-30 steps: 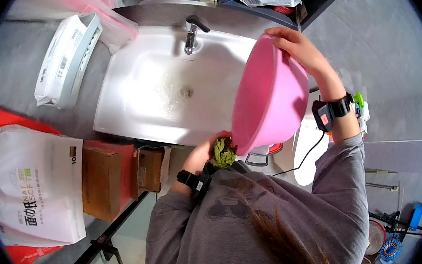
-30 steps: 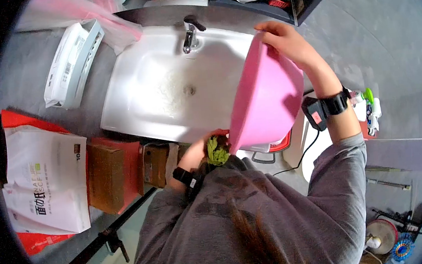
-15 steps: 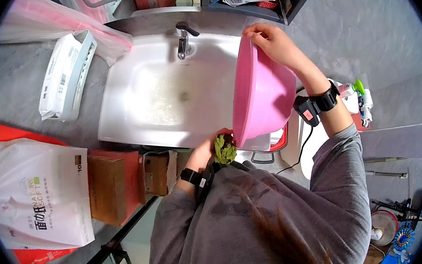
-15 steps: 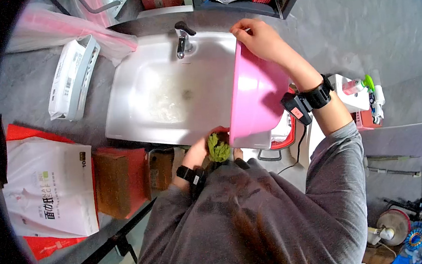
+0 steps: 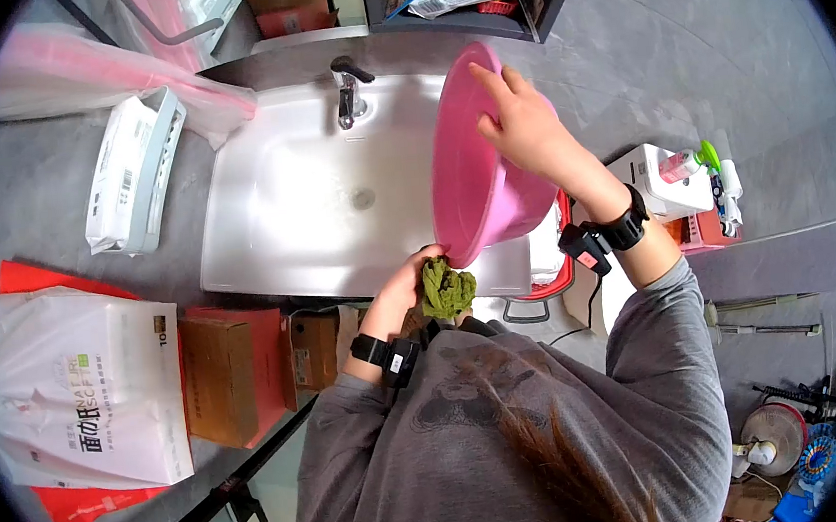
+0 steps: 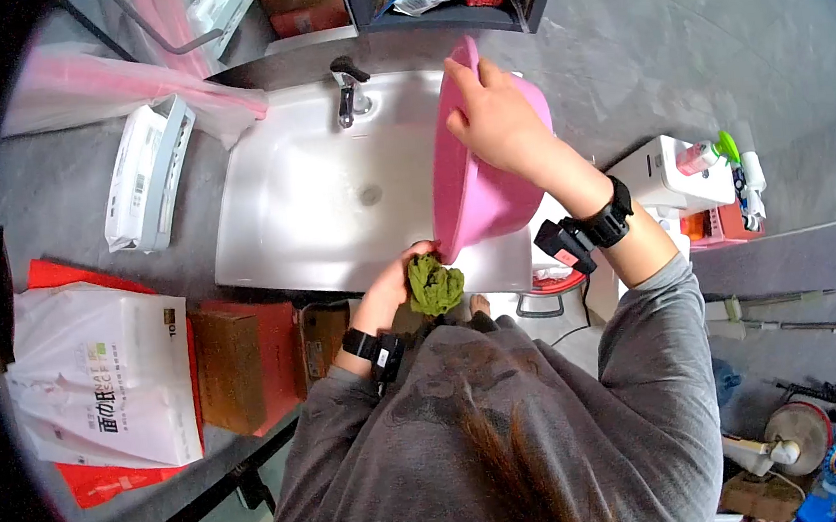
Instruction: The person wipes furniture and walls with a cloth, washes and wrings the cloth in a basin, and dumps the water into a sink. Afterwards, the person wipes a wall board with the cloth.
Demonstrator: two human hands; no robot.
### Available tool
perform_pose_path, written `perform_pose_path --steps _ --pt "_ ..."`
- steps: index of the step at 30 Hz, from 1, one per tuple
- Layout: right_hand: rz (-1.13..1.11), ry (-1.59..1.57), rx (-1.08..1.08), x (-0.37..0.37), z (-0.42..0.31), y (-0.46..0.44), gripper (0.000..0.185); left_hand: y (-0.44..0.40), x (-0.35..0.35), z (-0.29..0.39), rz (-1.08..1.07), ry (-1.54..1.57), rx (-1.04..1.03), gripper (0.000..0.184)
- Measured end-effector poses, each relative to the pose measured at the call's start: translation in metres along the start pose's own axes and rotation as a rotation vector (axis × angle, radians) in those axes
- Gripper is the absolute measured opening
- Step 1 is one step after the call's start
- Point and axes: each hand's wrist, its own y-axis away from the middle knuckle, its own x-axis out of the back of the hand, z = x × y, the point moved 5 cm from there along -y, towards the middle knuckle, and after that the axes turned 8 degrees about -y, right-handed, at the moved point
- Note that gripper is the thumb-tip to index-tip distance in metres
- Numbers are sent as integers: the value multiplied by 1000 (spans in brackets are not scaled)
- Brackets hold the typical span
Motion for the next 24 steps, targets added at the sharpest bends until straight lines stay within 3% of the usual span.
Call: perform_pose_path --steps 3,6,9,12,14,15,16,18,20,22,24 --pt "64 124 30 0 -3 2 56 0 -5 0 22 -9 -14 23" --pt "-32 104 -58 -4 -5 3 53 -3 -9 -3 19 -10 -13 22" --pt "38 185 -4 -4 -4 12 49 -9 -10 -4 13 23 -86 22" --pt "188 60 109 14 10 33 47 -11 -7 -2 70 42 -44 25" --pt "229 -100 46 31 28 56 47 2 -15 20 256 -248 -289 32" --pt "209 -203 -138 35 40 72 46 0 -10 21 312 -354 -301 46" --pt "188 -303 -322 38 53 90 46 1 -12 25 318 -350 -306 46" --pt "225 -266 -401 23 99 130 47 15 -23 46 507 -540 -415 57" --pt "294 -133 -264 -6 148 168 47 13 -36 64 506 -683 -467 65" --pt "170 -296 -554 -23 153 182 48 1 -42 78 572 -878 -724 69" --pt "212 -280 -450 -42 166 186 55 -7 -39 89 683 -891 -617 69"
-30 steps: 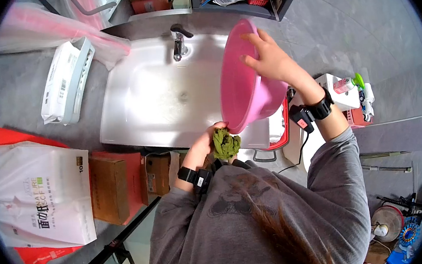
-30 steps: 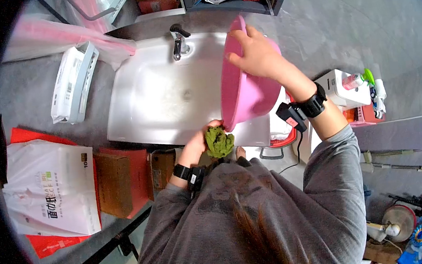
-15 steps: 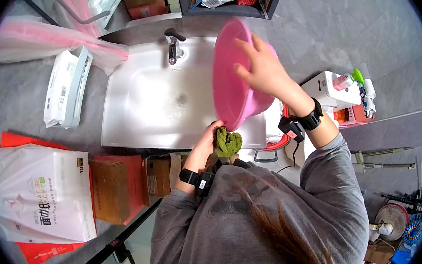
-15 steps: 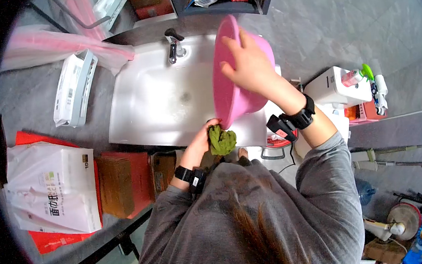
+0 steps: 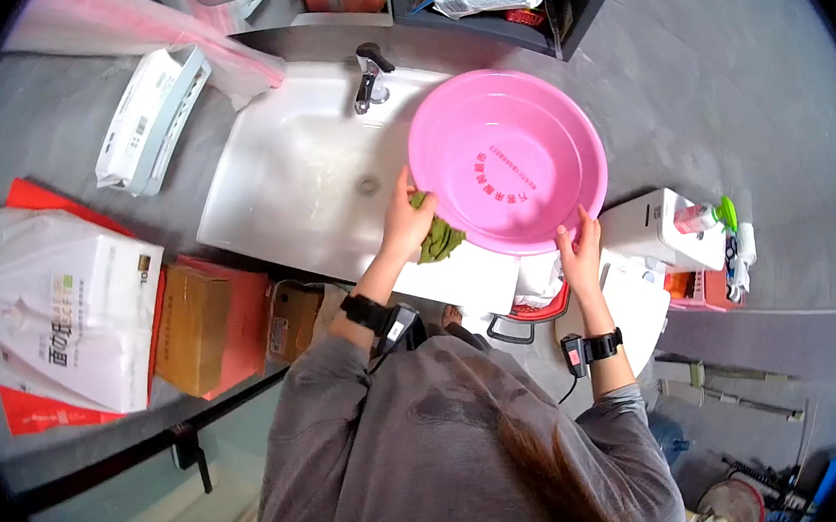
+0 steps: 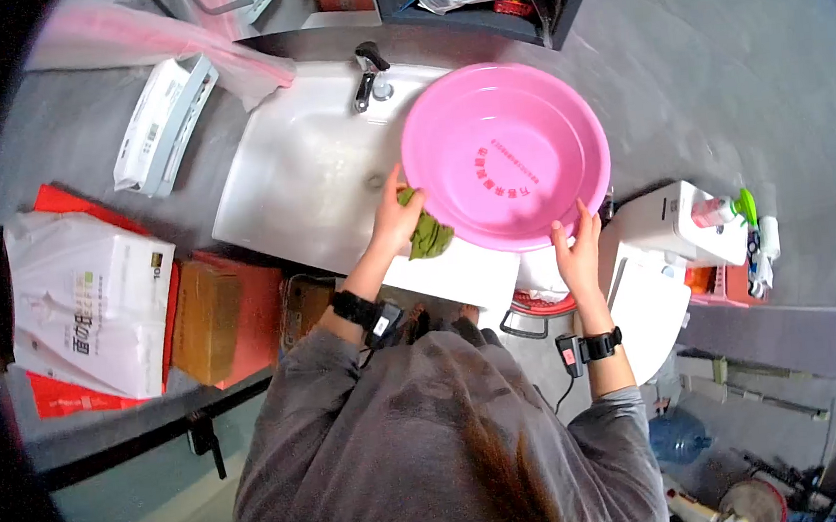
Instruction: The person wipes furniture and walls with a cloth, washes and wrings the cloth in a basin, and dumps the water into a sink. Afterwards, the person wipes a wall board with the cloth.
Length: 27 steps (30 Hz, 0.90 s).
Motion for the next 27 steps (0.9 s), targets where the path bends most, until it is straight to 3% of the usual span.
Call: perform_pose_path --steps 1,6,9,12,14,16,18,19,21,24,27 --pt "-5 -21 -5 -4 0 -3 58 -3 1 -3 18 -72 116 69" --pt "15 -182 9 -17 0 -28 64 -4 4 -30 200 51 165 66" --pt "181 -6 75 -10 -12 -28 59 29 16 -52 227 143 193 58" --pt "228 -36 454 -9 -81 -8 44 81 49 -51 285 218 281 50" --pt "-3 -107 598 -36 -109 10 32 96 58 -87 337 287 279 49" --pt "-446 -316 477 -90 -128 19 30 107 72 -96 390 361 249 48" --pt "-784 -202 182 -143 -145 24 33 119 89 -84 421 149 264 49" --pt "-778 -204 187 -160 -147 18 33 122 92 -86 422 147 256 49" --pt "-980 115 63 -219 -125 13 36 124 98 -96 404 301 294 47" --pt "-825 164 189 -283 -93 -12 41 121 111 -110 404 136 270 46" --pt "-814 236 172 -341 -58 -43 39 112 113 -129 405 178 265 44"
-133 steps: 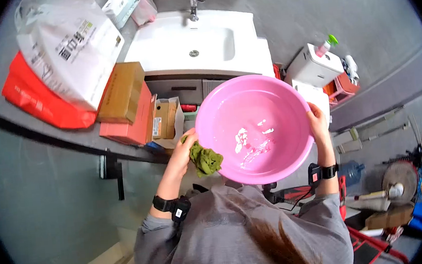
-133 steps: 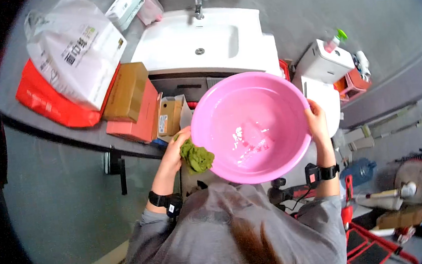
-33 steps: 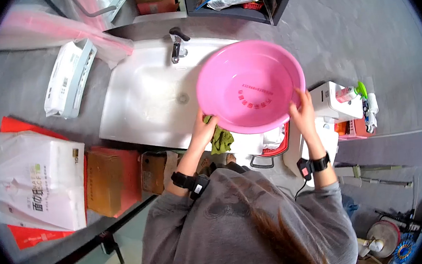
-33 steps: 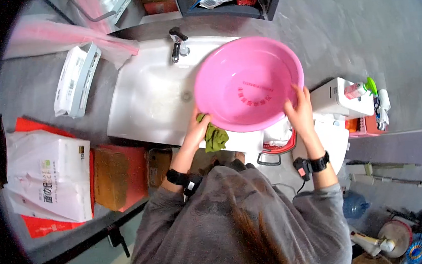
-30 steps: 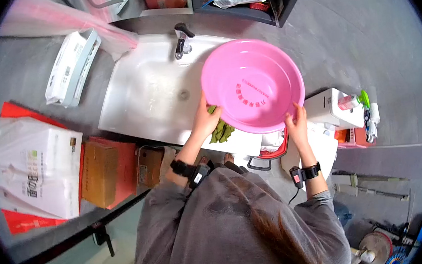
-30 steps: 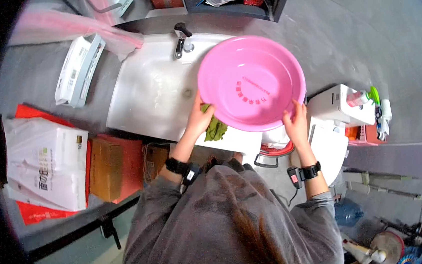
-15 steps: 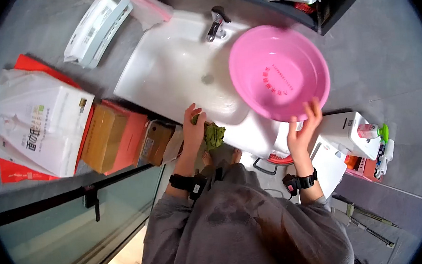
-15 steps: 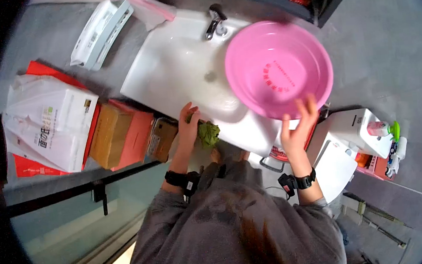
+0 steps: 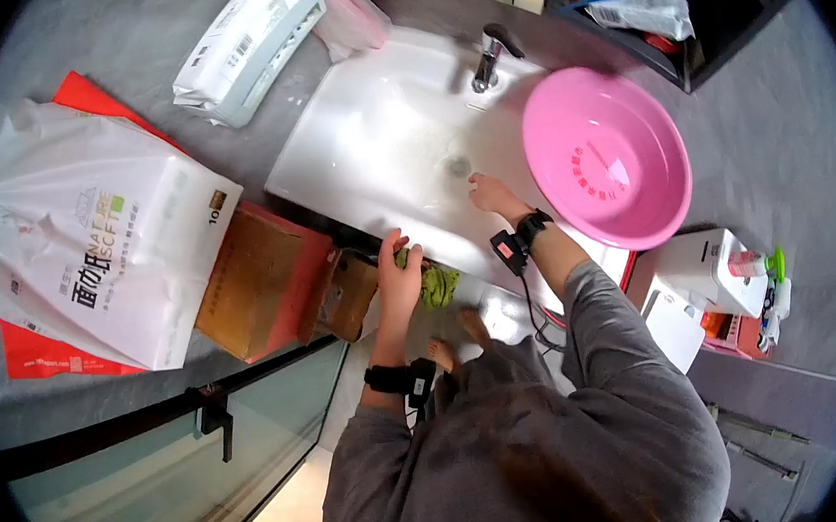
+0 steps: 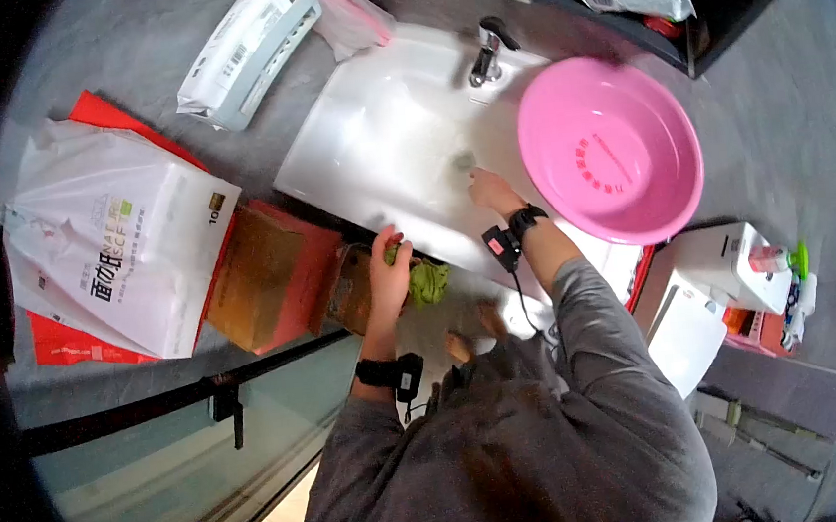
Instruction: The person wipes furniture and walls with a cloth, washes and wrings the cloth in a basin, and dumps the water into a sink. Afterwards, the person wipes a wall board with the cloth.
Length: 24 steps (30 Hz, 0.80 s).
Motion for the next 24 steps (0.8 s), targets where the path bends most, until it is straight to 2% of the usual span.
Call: perform_pose_path --steps 3,4,7,9,10,12,13,15,16,19,22,24 --pt "-120 165 -18 -10 2 -41 36 -11 2 -9 -16 12 -33 44" --pt "-105 168 1 -15 8 -59 36 -11 6 7 2 -52 -48 44" --pt "-18 105 50 -37 22 -94 33 -29 11 -7 21 -112 -66 44" --pt "-268 -52 -289 -55 44 -104 28 -39 16 -11 26 -84 -46 44" --pt "-278 -50 -300 -52 39 -103 28 -42 17 -6 36 -50 -38 43" --pt "-193 -225 -475 -44 33 -98 23 -45 18 3 21 27 11 42" --pt "-199 -220 -480 -53 47 -108 23 -48 18 7 14 99 39 42" --pt "-330 48 -233 -74 61 -125 24 -51 16 15 14 90 41 41" --pt "-337 48 -238 -68 51 -122 24 -52 14 17 13 83 35 41" --pt "-250 -82 -367 -29 11 -103 29 -57 13 6 22 -25 -9 40" --pt "-196 -71 -333 -6 -13 -82 31 -51 19 9 4 -51 46 39" --pt "42 26 -181 6 -17 -66 26 -44 27 12 18 -107 46 39"
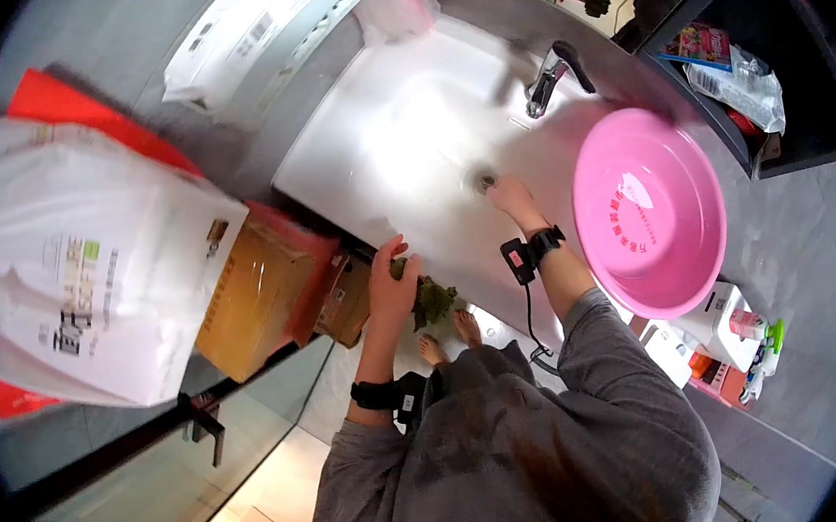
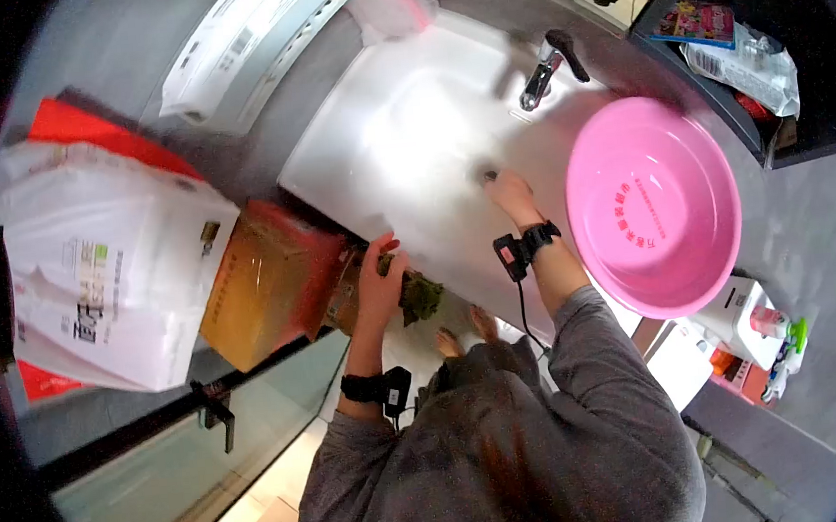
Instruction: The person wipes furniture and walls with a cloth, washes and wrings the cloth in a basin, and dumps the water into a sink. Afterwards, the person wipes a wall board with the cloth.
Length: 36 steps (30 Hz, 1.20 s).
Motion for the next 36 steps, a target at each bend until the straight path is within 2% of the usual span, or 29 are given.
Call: perform_pose_path --steps 4,7,10,12,13,15,16,17,19,21,23,25,26,28,29,31,32,33,34,36 --pt "90 -28 25 -4 21 14 25 29 21 -4 48 -44 18 39" --pt "-18 -55 -8 -13 30 32 28 59 40 -15 119 -27 29 38" --pt "-76 95 81 -30 24 44 37 101 64 -34 224 -28 26 38" --pt "-233 188 197 -30 -2 59 54 133 84 -51 315 -16 26 37" --pt "-256 206 237 -43 -12 69 54 149 92 -67 325 41 65 36" --pt "-101 302 232 -61 -32 90 58 188 112 -98 393 112 114 35" --pt "-77 256 380 -62 -66 121 61 210 121 -111 453 144 100 33" --pt "39 224 646 -79 -88 141 57 233 130 -123 510 174 86 32" --pt "36 79 1082 -91 -159 235 52 280 151 -129 575 229 120 32" --pt "-615 -86 1039 -154 -189 304 53 329 170 -152 655 292 219 33" --pt "-1179 -173 1010 -230 -201 393 56 379 190 -174 783 335 221 32" --pt "-1354 -157 1133 -263 -217 494 57 429 209 -195 897 362 228 30" --pt "-1396 -147 1159 -278 -228 542 57 460 221 -204 1024 312 232 30" --pt "-1808 -250 892 -302 -239 624 56 517 239 -220 1219 298 251 29" --pt "-1865 -205 915 -317 -240 651 56 546 244 -231 1286 306 273 29" --pt "-1942 -134 988 -356 -253 702 45 596 258 -264 1427 561 279 29" --pt "-2000 -106 1006 -365 -263 728 45 621 265 -270 1488 453 361 30" --pt "-1966 -108 980 -371 -280 746 40 643 268 -290 1562 113 395 32" --pt "-1922 -116 954 -380 -294 759 34 663 275 -288 1598 104 426 32" --pt "-1916 -116 932 -417 -310 785 29 679 286 -305 1386 685 445 34"
